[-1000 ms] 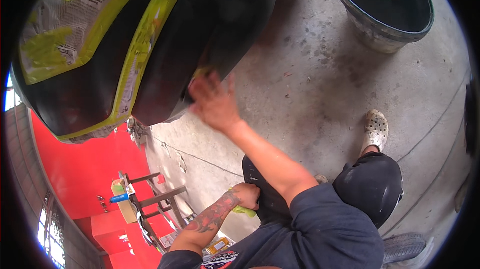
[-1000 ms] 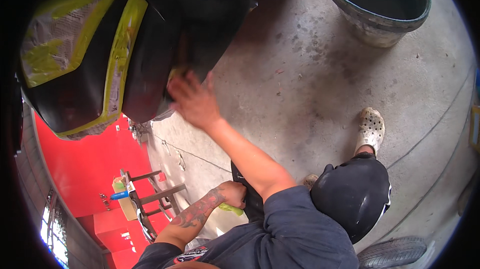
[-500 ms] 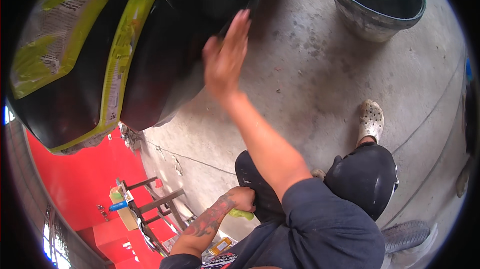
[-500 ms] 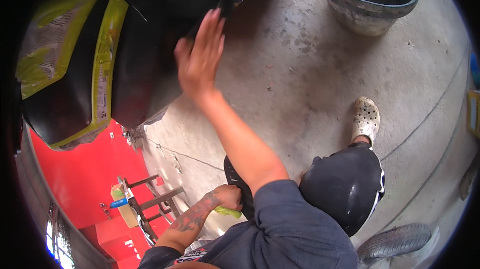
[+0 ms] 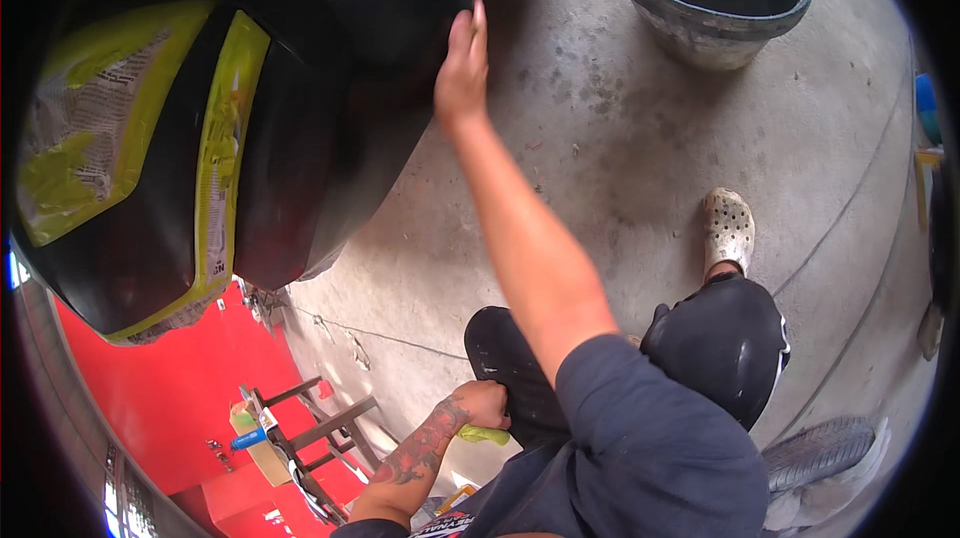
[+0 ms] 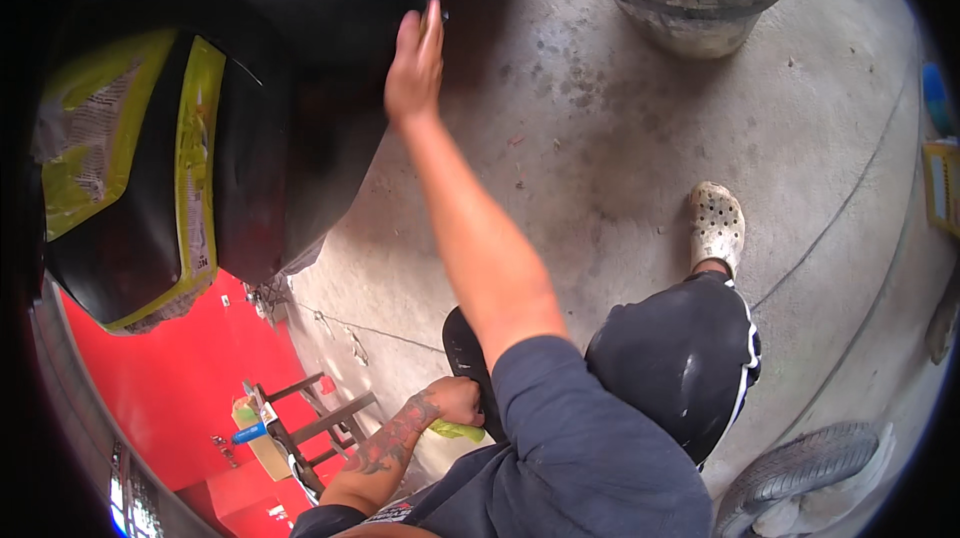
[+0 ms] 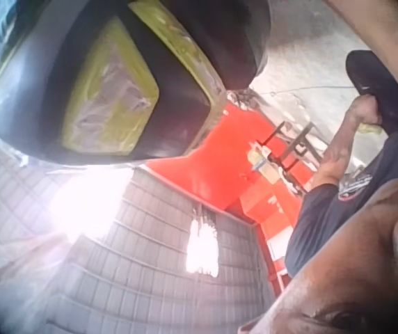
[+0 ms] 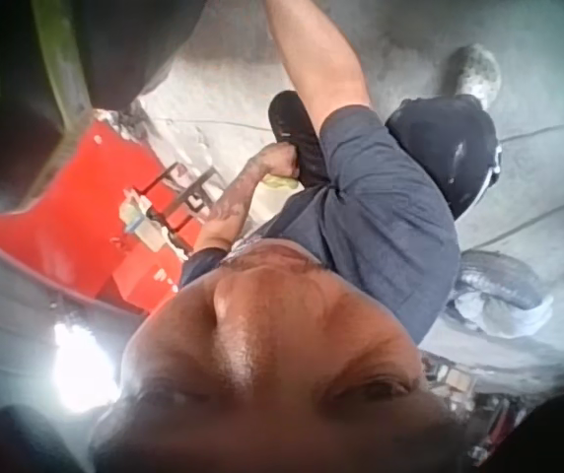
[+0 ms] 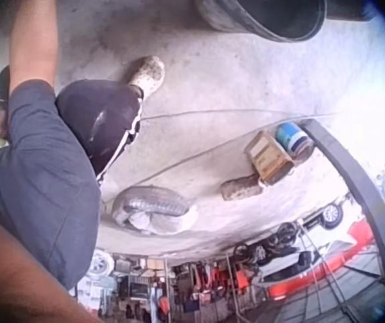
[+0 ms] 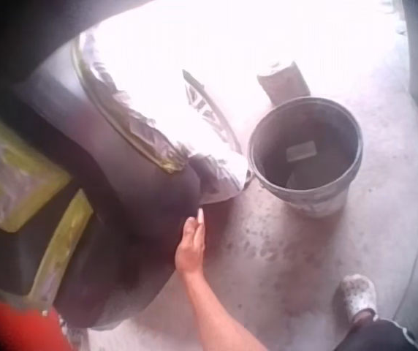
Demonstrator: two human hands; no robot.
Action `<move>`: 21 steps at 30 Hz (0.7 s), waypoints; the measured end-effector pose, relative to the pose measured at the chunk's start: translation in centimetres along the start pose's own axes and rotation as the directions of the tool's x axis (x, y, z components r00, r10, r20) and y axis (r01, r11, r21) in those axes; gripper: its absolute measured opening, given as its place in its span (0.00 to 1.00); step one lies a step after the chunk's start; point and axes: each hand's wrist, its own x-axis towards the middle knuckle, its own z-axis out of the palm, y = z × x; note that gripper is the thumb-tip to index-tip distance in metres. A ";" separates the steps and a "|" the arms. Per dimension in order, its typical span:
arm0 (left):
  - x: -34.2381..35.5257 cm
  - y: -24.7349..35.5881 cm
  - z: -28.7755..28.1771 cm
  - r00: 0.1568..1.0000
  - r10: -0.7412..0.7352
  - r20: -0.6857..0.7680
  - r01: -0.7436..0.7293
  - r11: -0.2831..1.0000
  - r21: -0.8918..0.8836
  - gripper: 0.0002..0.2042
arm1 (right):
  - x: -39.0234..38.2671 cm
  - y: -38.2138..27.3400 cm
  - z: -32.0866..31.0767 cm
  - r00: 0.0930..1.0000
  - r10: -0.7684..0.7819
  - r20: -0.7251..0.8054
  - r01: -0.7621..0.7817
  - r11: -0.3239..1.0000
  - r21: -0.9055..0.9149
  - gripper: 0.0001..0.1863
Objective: The person wets sandpaper in a bucket of water, sands the masked car panels with the sandpaper, and wipes the surfaces with a cloth.
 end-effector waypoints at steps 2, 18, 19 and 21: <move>0.2 0.8 -0.4 0.998 0.027 -0.052 -0.031 0.998 -0.062 0.15 | 4.2 -1.7 -1.1 0.995 0.093 0.028 -0.092 0.995 -0.040 0.37; 0.0 1.1 -3.3 0.989 0.102 -0.107 -0.095 0.993 0.071 0.15 | -1.8 -5.5 4.1 0.929 -0.252 0.270 0.360 0.778 -0.514 0.37; 0.0 1.2 -3.3 0.989 0.103 -0.103 -0.096 0.992 0.076 0.15 | -1.7 -7.1 4.8 0.880 -0.305 0.363 0.468 0.684 -0.560 0.39; 0.6 0.8 -3.4 0.983 0.147 -0.111 -0.138 0.987 0.085 0.16 | 2.0 -10.9 7.9 0.818 -0.395 0.418 0.570 0.655 -0.496 0.40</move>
